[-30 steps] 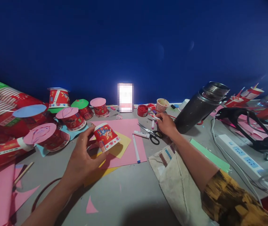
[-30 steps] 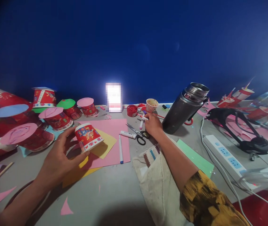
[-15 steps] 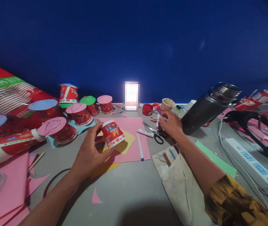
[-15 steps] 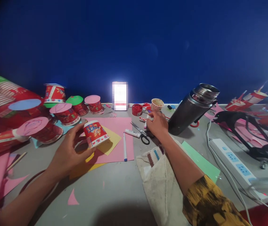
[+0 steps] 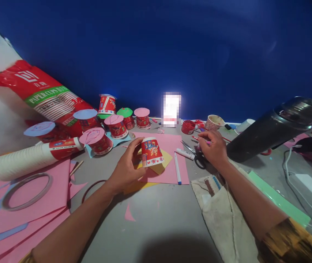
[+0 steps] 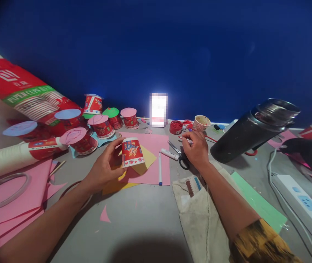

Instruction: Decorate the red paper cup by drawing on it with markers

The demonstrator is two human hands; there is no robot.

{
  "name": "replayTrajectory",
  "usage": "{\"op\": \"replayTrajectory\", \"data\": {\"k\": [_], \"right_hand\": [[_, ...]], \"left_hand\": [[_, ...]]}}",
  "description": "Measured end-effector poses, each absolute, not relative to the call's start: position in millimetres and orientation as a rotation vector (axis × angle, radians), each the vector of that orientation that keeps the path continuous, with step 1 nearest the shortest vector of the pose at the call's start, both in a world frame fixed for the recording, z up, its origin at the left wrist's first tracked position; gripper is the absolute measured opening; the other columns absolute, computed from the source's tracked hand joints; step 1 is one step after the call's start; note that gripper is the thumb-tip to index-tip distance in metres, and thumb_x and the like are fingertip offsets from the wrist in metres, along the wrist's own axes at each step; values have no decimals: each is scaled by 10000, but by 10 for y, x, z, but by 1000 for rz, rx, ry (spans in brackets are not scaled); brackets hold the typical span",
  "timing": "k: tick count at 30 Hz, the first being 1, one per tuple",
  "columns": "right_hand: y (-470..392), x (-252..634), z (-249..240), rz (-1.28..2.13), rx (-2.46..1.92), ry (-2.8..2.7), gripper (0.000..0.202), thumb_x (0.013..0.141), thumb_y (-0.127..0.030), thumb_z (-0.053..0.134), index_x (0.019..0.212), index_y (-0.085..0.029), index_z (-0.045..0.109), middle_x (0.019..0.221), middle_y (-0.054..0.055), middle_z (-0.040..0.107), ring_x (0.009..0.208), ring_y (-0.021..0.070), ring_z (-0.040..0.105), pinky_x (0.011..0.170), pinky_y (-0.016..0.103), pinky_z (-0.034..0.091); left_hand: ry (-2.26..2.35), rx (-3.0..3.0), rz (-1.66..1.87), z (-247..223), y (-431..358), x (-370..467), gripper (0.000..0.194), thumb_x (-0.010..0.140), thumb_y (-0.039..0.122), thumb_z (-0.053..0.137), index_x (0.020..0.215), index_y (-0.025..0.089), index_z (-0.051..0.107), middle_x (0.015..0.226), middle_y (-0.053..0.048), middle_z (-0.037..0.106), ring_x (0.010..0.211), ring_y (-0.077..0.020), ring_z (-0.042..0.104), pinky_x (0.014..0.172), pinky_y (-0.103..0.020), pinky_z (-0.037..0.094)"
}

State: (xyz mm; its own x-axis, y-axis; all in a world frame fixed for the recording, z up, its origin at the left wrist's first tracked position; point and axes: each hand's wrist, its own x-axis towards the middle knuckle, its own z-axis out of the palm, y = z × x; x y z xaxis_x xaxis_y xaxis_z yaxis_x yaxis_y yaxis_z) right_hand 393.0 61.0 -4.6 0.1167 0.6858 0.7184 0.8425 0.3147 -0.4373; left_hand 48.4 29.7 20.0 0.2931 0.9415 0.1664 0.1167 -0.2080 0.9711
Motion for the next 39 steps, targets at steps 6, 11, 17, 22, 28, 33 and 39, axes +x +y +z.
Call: {"op": "replayTrajectory", "data": {"k": [6,11,17,22,28,33,39], "right_hand": [[602,3911,-45,-185,-1389,-1656,143,928,-278,609,839,-252,717,841,72,754,866,286,665,846,437,531],[601,3904,-61,-158,-1379,-1673,135,913,-261,613,844,-254,730,860,69,775,880,286,686,871,447,537],[587,3892,-49,-145,-1381,-1673,138,917,-261,617,844,-249,734,874,74,788,895,289,698,887,450,540],[572,3879,-18,-109,-1393,-1690,136,916,-268,618,837,-257,728,871,67,789,896,281,698,891,438,542],[551,3853,13,-42,-1422,-1690,137,921,-266,609,847,-258,725,894,72,787,891,275,689,862,428,554],[541,3850,25,-24,-1412,-1695,141,926,-271,611,858,-254,733,899,72,786,880,267,695,842,412,555],[560,3855,5,-43,-1402,-1699,145,918,-258,609,863,-246,742,888,73,783,856,266,689,849,415,550]], "left_hand": [[1059,1563,1072,203,316,482,861,699,289,837,1479,259,476,1593,-167,506,1380,-377,631,1173,-598,533],[1047,1583,1110,221,309,475,810,690,294,835,1429,259,507,1527,-151,521,1436,-378,573,1188,-591,519],[998,1610,1100,197,281,489,825,701,210,818,1455,270,489,1546,-140,511,1458,-365,569,1195,-569,533],[957,1654,1075,202,246,486,858,720,138,762,1512,280,464,1587,-140,490,1503,-347,531,1222,-541,522],[953,1601,1072,241,245,494,867,736,163,784,1525,272,441,1636,-166,473,1501,-357,548,1221,-543,523],[968,1556,1072,246,257,504,856,737,216,819,1512,268,460,1603,-162,521,1485,-368,569,1203,-544,539],[1001,1600,1040,244,235,499,867,761,205,805,1549,281,451,1623,-166,509,1484,-374,573,1164,-527,583]]}}
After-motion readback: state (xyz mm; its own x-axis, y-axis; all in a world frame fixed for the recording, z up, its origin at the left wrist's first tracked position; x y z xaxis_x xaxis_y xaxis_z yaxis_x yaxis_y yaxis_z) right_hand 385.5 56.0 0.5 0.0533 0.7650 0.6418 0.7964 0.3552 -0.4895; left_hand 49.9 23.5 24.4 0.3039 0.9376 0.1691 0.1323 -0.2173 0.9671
